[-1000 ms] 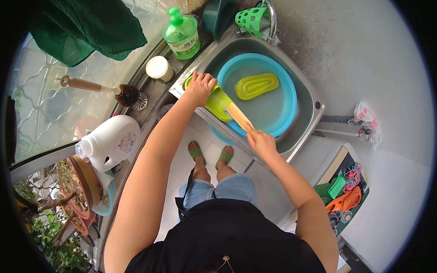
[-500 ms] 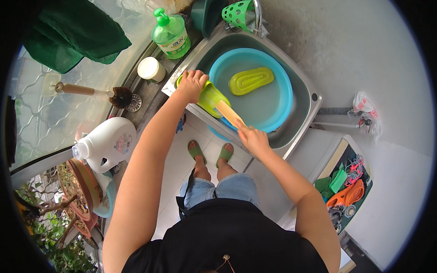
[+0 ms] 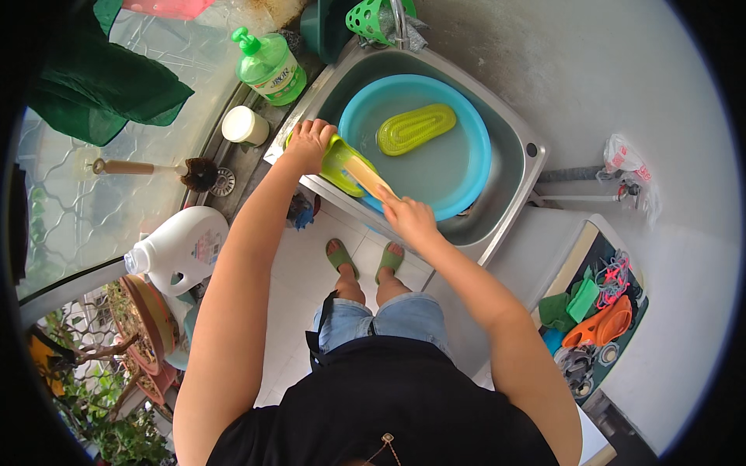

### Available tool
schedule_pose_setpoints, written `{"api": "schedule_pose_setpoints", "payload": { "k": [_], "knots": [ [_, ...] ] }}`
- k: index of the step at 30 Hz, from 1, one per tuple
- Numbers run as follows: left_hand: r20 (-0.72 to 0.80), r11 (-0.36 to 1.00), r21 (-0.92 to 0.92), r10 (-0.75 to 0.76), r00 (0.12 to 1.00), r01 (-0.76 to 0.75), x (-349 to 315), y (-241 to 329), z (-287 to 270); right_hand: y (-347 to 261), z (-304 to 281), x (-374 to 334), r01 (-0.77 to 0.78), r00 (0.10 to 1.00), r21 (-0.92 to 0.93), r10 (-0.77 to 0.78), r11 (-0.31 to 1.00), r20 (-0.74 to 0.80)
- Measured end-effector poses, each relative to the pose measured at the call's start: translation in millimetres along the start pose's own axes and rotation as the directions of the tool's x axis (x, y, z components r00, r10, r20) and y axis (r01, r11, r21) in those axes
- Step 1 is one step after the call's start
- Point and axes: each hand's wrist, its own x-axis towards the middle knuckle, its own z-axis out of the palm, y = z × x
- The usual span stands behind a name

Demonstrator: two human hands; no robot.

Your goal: The person scrubs orange and lime-green sandals with a brush in a basin of water inside a sink.

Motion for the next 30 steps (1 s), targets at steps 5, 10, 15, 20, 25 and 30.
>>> {"api": "schedule_pose_setpoints", "payload": {
  "k": [5, 10, 15, 20, 25, 30],
  "knots": [
    [-0.001, 1.0, 0.012, -0.021, 1.0, 0.021, 1, -8, 6, -17, 19, 18, 0.001, 0.997, -0.022, -0.003, 1.0, -0.083],
    [0.056, 0.999, 0.02, -0.041, 0.998, 0.04, -1, -4, 0, 20, -29, -52, -0.141, 0.988, -0.028, 0.143, 0.99, 0.057],
    [0.129, 0.997, -0.027, -0.072, 0.989, 0.076, -5, -2, -9, 18, -21, -45, -0.299, 0.919, 0.272, 0.353, 0.915, -0.176],
    [-0.023, 0.984, -0.175, 0.005, 1.0, -0.009, -22, -15, -8, -42, 2, 16, -0.306, 0.887, 0.504, 0.434, 0.808, -0.157],
    [-0.402, 0.801, -0.58, -0.123, 0.907, -0.149, -41, -13, 24, -101, 30, 98, -0.425, 0.849, 0.674, 0.525, 0.605, 0.063],
    [-0.179, 0.187, -0.979, -0.623, 0.761, -0.077, -58, -29, 53, -112, 35, 142, -0.41, 0.778, 0.897, 0.576, 0.167, 0.249]
  ]
}}
